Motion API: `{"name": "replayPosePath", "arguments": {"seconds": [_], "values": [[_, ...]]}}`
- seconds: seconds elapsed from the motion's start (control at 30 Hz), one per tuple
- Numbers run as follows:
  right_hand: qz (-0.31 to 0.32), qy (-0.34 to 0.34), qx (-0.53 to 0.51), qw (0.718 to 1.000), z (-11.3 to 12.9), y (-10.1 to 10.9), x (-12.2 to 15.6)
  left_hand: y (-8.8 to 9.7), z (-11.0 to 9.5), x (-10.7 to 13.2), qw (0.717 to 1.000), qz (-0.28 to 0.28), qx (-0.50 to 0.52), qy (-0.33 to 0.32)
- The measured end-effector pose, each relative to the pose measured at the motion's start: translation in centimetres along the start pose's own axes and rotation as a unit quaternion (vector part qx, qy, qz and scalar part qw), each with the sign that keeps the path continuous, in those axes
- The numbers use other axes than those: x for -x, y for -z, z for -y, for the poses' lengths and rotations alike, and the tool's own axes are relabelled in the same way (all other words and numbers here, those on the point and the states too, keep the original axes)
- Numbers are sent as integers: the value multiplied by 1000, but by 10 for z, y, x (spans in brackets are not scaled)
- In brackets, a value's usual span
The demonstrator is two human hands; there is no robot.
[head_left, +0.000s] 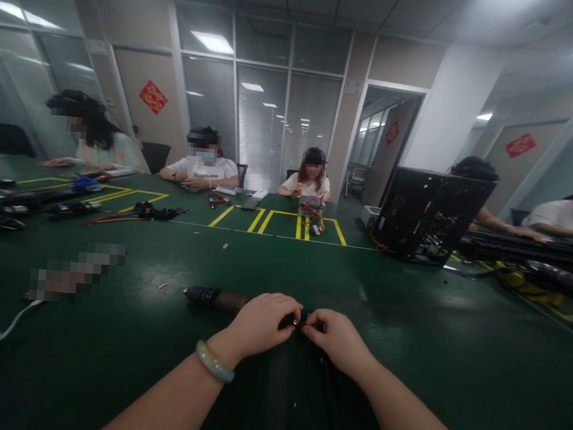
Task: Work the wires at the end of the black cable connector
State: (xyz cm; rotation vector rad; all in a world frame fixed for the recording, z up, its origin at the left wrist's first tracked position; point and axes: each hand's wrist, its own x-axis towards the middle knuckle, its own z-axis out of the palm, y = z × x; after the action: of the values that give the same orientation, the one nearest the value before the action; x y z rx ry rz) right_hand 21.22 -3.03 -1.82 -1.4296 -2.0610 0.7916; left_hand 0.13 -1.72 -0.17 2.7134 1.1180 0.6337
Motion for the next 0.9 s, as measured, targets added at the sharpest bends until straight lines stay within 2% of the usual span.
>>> {"name": "replayPosePath", "arguments": {"seconds": [0.17,0.5,0.7,0.9], "values": [[-5,0,3,1000,0,-1,-2,0,-1,1,1000,-17,4,18],[1,4,-6,1000,-1,0,-1,-1,-1,-1,1000,-3,-2,-2],[-7,1,0,1000,0,-1,-1,0,0,1,1000,-13,-2,20],[-3,-3,2,1000,0,-1,-2,0,0,0,1000,-3,-2,-2]]}}
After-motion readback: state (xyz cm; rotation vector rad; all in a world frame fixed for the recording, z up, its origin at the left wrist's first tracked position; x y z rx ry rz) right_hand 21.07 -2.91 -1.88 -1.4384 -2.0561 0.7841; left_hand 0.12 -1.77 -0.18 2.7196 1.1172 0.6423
